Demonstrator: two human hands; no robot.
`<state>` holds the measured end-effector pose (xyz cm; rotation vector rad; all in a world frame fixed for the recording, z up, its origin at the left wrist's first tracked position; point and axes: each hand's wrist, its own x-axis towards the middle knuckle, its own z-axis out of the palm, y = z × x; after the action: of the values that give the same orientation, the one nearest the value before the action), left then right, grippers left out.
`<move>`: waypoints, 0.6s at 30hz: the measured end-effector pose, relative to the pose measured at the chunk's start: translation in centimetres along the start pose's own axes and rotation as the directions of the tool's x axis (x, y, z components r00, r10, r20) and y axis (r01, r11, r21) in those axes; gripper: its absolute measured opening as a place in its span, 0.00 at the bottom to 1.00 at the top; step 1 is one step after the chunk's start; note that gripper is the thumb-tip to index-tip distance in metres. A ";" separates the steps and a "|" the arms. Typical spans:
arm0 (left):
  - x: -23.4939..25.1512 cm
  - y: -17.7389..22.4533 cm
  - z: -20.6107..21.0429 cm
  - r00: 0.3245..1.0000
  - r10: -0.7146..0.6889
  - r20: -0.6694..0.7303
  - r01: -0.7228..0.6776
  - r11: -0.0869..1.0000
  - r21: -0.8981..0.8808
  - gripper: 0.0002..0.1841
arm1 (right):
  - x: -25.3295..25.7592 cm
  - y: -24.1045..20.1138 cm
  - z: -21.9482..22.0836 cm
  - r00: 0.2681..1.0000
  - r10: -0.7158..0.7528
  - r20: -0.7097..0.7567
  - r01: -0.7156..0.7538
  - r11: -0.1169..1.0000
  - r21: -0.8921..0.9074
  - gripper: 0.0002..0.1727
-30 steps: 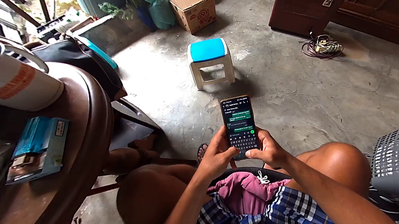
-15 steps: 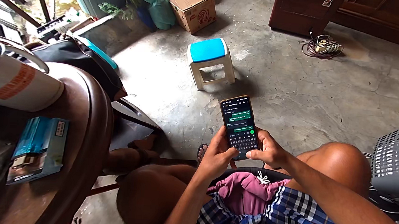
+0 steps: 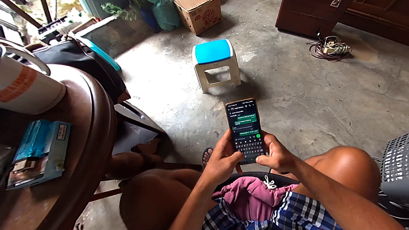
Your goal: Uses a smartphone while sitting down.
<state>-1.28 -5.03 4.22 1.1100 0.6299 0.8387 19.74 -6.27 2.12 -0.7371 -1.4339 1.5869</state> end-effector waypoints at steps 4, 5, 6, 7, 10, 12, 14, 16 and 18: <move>0.0 -0.1 -0.1 1.000 0.005 0.006 -0.005 1.000 0.000 0.31 | 0.0 0.1 0.0 1.000 0.005 0.003 -0.005 1.000 0.017 0.35; 0.0 -0.1 -0.1 1.000 0.011 0.012 -0.011 1.000 0.003 0.32 | 0.0 0.0 0.0 1.000 -0.001 -0.002 0.001 1.000 0.015 0.34; 0.0 -0.2 -0.2 1.000 0.016 0.023 -0.016 1.000 0.009 0.33 | 0.0 0.0 0.1 1.000 -0.008 -0.010 0.008 1.000 0.014 0.33; 0.0 -0.3 -0.3 0.999 0.022 0.036 -0.023 1.000 0.016 0.35 | 0.0 0.0 0.1 1.000 -0.017 -0.019 0.018 1.000 0.016 0.32; 0.0 -0.4 -0.6 0.994 0.056 0.095 -0.057 0.998 0.013 0.38 | 0.1 0.0 0.3 0.998 -0.044 -0.053 0.044 0.999 0.015 0.32; 0.0 -0.4 -0.6 0.991 0.072 0.115 -0.072 0.997 0.000 0.39 | 0.2 0.0 0.3 0.997 -0.055 -0.062 0.055 0.998 0.007 0.33; 0.1 -0.5 -0.7 0.989 0.080 0.125 -0.079 0.997 -0.007 0.40 | 0.2 -0.1 0.4 0.996 -0.048 -0.079 0.047 0.999 -0.009 0.32; 0.1 -0.6 -0.7 0.990 0.077 0.119 -0.077 0.997 -0.006 0.40 | 0.2 0.0 0.4 0.996 -0.049 -0.076 0.049 0.999 -0.008 0.32; 0.1 -0.5 -0.6 0.990 0.075 0.117 -0.076 0.997 -0.003 0.39 | 0.1 0.0 0.3 0.997 -0.052 -0.063 0.052 0.999 -0.001 0.32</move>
<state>-1.58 -4.77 3.50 1.1811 0.4931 0.8315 19.46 -6.32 2.20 -0.7371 -1.3956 1.5112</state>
